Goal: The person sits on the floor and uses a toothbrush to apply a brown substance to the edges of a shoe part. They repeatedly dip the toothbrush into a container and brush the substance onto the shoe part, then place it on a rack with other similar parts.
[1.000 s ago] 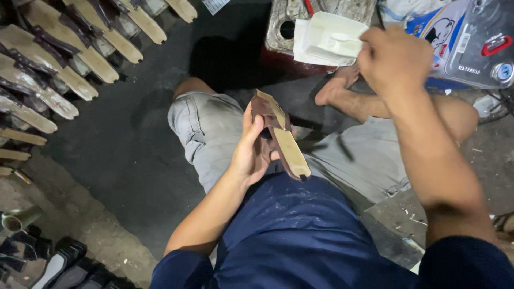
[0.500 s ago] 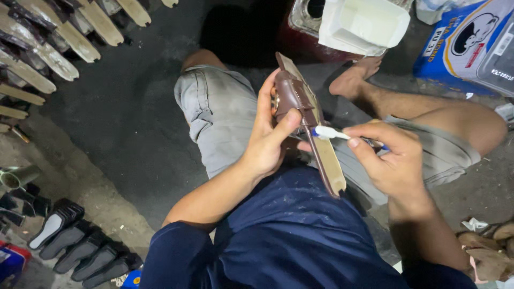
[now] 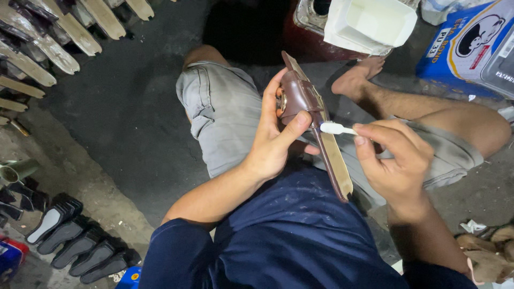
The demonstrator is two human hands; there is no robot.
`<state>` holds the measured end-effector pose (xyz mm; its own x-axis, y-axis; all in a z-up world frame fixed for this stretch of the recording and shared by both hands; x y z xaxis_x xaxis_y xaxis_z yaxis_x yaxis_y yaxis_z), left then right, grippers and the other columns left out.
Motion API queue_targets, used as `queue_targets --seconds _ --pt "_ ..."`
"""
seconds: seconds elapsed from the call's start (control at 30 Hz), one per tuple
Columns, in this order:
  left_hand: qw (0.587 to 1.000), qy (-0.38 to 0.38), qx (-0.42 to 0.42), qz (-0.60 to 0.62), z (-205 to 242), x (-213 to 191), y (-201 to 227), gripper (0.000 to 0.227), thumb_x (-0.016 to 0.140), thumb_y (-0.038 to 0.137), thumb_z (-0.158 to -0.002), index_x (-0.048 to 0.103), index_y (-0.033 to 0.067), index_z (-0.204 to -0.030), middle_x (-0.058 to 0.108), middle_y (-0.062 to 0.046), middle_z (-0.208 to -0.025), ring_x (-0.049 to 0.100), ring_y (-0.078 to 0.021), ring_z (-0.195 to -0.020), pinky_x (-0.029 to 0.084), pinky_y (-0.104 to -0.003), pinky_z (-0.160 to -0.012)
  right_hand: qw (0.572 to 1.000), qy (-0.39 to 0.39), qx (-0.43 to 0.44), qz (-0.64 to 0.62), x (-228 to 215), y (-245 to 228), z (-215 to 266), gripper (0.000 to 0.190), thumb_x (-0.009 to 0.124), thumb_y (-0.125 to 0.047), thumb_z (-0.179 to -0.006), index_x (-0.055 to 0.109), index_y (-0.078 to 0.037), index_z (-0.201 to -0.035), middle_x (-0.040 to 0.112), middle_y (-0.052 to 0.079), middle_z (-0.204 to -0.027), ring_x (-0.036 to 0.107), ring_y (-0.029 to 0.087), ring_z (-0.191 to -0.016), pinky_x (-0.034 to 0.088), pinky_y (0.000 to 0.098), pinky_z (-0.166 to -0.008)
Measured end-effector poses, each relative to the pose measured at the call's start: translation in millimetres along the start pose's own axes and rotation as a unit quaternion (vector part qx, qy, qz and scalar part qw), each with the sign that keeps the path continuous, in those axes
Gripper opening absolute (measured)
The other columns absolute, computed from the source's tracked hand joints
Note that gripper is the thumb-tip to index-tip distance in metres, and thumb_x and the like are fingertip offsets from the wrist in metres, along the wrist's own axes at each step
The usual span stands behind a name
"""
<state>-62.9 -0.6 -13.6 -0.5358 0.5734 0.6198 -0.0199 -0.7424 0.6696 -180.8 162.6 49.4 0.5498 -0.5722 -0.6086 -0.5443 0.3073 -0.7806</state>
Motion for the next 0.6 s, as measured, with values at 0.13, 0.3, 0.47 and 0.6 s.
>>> queue_targets --seconds 0.13,0.3,0.47,0.6 --pt "1.000 -0.010 0.021 0.017 1.1 0.8 3.0 0.089 0.069 0.028 -0.100 0.009 0.0245 -0.166 0.049 -0.014 -0.141 0.065 -0.0255 -0.116 0.067 -0.042 -0.070 0.999 -0.001 -0.024 -0.039 1.7 4.3 0.6 0.015 0.073 0.007 -0.097 0.070 0.000 -0.111 0.070 0.012 -0.095 0.063 0.015 -0.073 0.049 0.0248 -0.065" --pt "0.999 -0.018 0.014 0.036 3.2 -0.3 4.9 0.089 0.068 0.030 -0.100 0.008 0.0252 -0.166 0.049 -0.015 -0.144 0.065 -0.0263 -0.119 0.068 -0.043 -0.071 0.997 -0.006 -0.052 -0.050 -2.4 4.8 3.3 0.013 0.074 0.004 -0.096 0.069 -0.001 -0.108 0.071 0.013 -0.097 0.067 0.018 -0.079 0.052 0.0262 -0.069" --pt "0.999 -0.030 0.011 0.028 5.4 3.7 7.2 0.090 0.069 0.030 -0.101 0.007 0.0261 -0.166 0.051 -0.014 -0.142 0.066 -0.0264 -0.116 0.068 -0.043 -0.073 0.998 0.001 -0.037 -0.054 -0.6 10.8 4.4 0.012 0.073 0.004 -0.094 0.068 0.002 -0.104 0.071 0.015 -0.096 0.068 0.021 -0.079 0.051 0.0288 -0.072" --pt "0.999 -0.022 0.024 0.033 5.5 2.4 11.0 0.090 0.069 0.030 -0.102 0.008 0.0256 -0.167 0.052 -0.013 -0.142 0.066 -0.0251 -0.117 0.067 -0.043 -0.073 0.996 -0.008 -0.058 -0.069 -1.2 8.9 6.5 0.012 0.074 0.003 -0.095 0.068 0.001 -0.105 0.071 0.016 -0.097 0.070 0.022 -0.084 0.055 0.0285 -0.076"
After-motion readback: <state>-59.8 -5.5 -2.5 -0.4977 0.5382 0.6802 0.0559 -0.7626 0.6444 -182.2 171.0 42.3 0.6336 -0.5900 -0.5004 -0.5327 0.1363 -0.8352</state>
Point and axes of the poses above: each hand's wrist, its own z-axis away from the middle knuckle, its own x-axis out of the palm, y = z × x, the point moved 4 cm from there along -z, towards the middle knuckle
